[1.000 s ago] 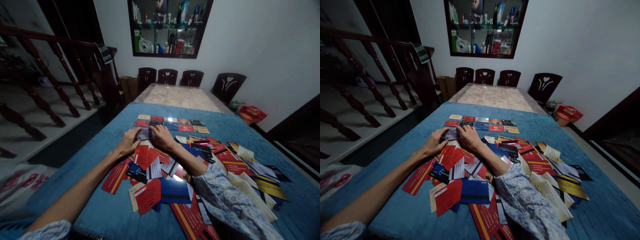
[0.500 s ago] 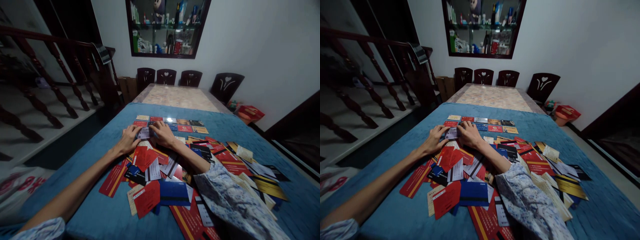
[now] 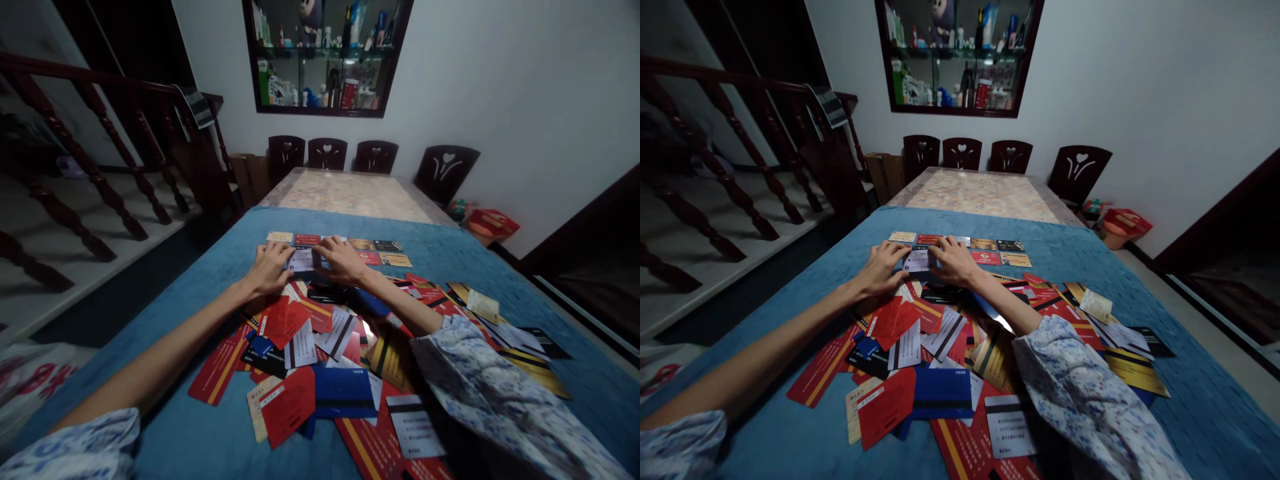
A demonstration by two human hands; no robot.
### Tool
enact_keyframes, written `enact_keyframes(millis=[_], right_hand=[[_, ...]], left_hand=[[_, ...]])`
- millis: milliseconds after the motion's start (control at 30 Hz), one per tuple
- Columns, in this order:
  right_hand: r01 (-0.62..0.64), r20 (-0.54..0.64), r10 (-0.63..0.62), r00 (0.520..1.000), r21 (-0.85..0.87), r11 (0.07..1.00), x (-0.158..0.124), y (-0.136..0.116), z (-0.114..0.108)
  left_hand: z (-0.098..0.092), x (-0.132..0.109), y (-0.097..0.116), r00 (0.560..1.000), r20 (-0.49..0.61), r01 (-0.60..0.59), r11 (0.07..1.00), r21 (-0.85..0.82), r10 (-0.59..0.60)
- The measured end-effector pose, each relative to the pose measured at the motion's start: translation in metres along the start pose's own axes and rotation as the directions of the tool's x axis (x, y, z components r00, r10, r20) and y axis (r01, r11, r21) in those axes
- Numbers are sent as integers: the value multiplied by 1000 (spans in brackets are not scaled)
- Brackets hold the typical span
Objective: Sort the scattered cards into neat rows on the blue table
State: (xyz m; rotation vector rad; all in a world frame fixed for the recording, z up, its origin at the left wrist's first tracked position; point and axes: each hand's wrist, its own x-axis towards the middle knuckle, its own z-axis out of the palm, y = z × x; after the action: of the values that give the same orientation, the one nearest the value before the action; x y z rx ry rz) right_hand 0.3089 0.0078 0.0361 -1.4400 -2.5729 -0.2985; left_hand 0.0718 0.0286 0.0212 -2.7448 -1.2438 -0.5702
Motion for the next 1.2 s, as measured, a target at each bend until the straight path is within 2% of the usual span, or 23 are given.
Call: enact_keyframes(millis=[367, 733, 1033, 1200], right_hand=[[-37, 75, 40, 996, -40, 999, -2, 42, -8], [-70, 113, 76, 991, -58, 996, 7, 75, -15], [-118, 175, 130, 976, -76, 990, 21, 100, -10], [-164, 233, 172, 957, -57, 985, 29, 105, -8]], left_hand=[[5, 45, 20, 997, 66, -30, 997, 71, 25], [12, 89, 30, 994, 108, -20, 997, 74, 12], [21, 120, 27, 987, 152, -53, 996, 67, 42], [29, 137, 24, 976, 217, -51, 994, 95, 29]])
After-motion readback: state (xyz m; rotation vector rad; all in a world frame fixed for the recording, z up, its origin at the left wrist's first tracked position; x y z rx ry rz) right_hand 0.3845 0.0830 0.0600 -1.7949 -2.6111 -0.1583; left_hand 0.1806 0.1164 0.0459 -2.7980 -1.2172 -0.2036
